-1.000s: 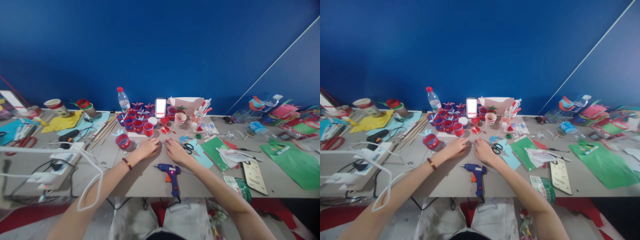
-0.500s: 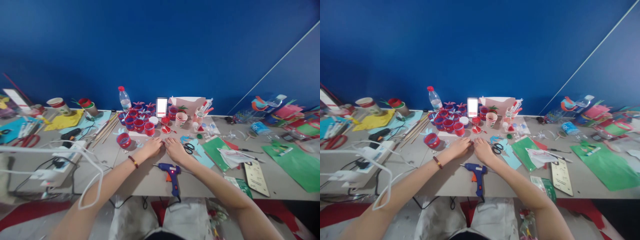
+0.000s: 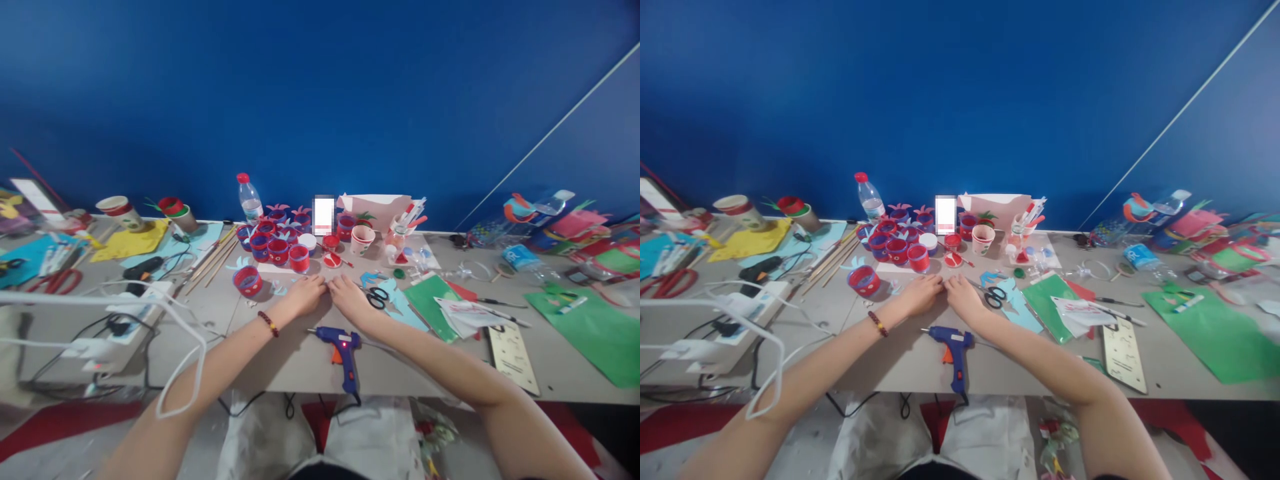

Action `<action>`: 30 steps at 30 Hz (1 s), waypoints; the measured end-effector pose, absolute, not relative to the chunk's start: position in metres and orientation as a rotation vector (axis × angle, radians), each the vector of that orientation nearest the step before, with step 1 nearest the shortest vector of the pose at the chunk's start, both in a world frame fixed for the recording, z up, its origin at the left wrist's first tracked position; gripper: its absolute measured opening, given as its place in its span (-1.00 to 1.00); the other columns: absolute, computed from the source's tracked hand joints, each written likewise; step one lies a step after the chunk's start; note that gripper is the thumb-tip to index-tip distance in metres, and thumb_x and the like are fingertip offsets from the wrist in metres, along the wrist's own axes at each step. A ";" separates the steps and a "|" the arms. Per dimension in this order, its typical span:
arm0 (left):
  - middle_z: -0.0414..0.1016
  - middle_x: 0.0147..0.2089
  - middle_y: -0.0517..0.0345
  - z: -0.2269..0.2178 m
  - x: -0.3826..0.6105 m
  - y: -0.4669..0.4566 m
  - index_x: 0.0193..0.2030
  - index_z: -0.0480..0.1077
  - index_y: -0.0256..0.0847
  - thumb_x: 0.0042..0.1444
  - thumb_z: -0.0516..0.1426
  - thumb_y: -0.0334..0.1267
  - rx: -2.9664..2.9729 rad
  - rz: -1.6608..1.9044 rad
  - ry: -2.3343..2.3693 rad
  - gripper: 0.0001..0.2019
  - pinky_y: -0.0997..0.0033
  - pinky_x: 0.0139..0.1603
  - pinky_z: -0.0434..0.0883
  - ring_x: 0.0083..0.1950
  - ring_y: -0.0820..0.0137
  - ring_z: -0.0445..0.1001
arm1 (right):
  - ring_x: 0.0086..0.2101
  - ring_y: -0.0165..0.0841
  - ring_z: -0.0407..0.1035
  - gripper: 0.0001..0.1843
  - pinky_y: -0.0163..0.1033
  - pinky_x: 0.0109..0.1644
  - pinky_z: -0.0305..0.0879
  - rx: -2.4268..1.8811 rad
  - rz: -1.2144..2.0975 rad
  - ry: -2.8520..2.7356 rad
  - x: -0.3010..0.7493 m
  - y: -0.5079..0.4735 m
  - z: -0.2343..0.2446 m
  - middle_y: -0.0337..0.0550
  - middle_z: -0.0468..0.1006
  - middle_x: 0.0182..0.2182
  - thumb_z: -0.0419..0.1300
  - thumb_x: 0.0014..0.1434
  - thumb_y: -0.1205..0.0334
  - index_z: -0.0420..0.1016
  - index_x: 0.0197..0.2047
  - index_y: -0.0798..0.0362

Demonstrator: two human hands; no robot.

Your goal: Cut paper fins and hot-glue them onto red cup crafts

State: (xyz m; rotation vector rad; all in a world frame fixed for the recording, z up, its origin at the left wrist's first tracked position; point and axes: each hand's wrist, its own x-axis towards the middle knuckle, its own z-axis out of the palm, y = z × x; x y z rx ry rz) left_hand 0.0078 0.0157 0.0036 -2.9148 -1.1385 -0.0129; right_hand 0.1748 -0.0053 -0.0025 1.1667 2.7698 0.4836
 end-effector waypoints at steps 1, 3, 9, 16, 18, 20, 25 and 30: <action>0.41 -0.07 -0.05 0.003 0.008 0.016 -0.06 0.42 -0.26 0.20 -0.03 -0.45 -2.912 -0.020 -1.136 -0.74 0.25 -0.08 0.35 0.00 0.23 0.37 | -0.10 -0.07 0.32 -0.67 0.03 0.07 0.20 1.159 0.491 2.759 0.176 -0.005 -0.003 0.19 0.52 -0.14 0.03 0.17 0.52 0.55 -0.08 0.33; 0.41 -0.08 -0.05 0.001 0.008 0.017 -0.05 0.41 -0.24 0.20 -0.02 -0.44 -2.909 -0.026 -1.138 -0.74 0.26 -0.10 0.34 0.00 0.23 0.37 | -0.11 -0.07 0.32 -0.67 0.04 0.06 0.21 1.140 0.499 2.749 0.178 -0.006 -0.004 0.18 0.51 -0.14 0.02 0.17 0.52 0.55 -0.08 0.32; 0.40 -0.08 -0.07 0.003 0.007 0.016 -0.06 0.42 -0.28 0.22 -0.03 -0.42 -2.914 0.012 -1.143 -0.75 0.24 -0.09 0.34 0.00 0.22 0.36 | -0.04 -0.07 0.28 -0.68 0.06 0.13 0.13 1.069 0.471 2.777 0.179 -0.012 0.000 0.18 0.50 -0.08 0.04 0.18 0.50 0.57 -0.10 0.23; 0.38 -0.08 -0.05 0.007 0.002 0.019 -0.12 0.46 -0.25 0.19 -0.02 -0.45 -2.948 0.038 -1.132 -0.75 0.27 -0.09 0.34 -0.03 0.25 0.36 | -0.05 -0.15 0.29 -0.60 -0.04 0.07 0.15 1.155 0.183 2.754 0.195 -0.006 0.025 0.14 0.48 -0.12 -0.03 0.24 0.48 0.47 0.07 0.19; 0.37 -0.07 -0.04 0.004 -0.001 0.020 -0.11 0.45 -0.24 0.19 -0.01 -0.44 -2.955 -0.005 -1.115 -0.75 0.28 -0.07 0.34 -0.02 0.26 0.36 | -0.06 -0.18 0.29 -0.52 -0.09 0.01 0.17 1.251 0.073 2.755 0.203 -0.001 0.023 0.10 0.45 -0.06 -0.03 0.23 0.49 0.36 0.19 0.10; 0.38 -0.05 -0.03 0.001 -0.003 0.021 -0.07 0.44 -0.23 0.21 -0.02 -0.42 -2.964 -0.063 -1.098 -0.74 0.26 -0.04 0.34 -0.01 0.26 0.36 | -0.07 -0.21 0.29 -0.47 -0.15 -0.04 0.19 1.334 -0.043 2.755 0.208 0.003 0.016 0.04 0.42 -0.02 -0.05 0.24 0.48 0.29 0.25 0.01; 0.39 -0.05 -0.05 0.001 -0.004 0.019 -0.08 0.46 -0.25 0.24 -0.03 -0.41 -2.964 -0.102 -1.130 -0.74 0.23 -0.01 0.35 0.01 0.25 0.37 | -0.06 -0.18 0.26 -0.49 -0.16 -0.09 0.20 1.395 -0.101 2.736 0.200 0.006 0.002 0.04 0.40 -0.04 -0.05 0.25 0.42 0.31 0.24 -0.04; 0.39 -0.06 -0.08 0.010 0.005 0.016 -0.10 0.45 -0.29 0.21 -0.03 -0.45 -2.950 -0.009 -1.171 -0.75 0.22 -0.05 0.37 0.01 0.22 0.36 | -0.04 -0.14 0.24 -0.49 -0.13 -0.06 0.22 1.352 0.004 2.746 0.197 0.003 0.006 0.10 0.40 -0.06 -0.03 0.22 0.45 0.32 0.22 0.04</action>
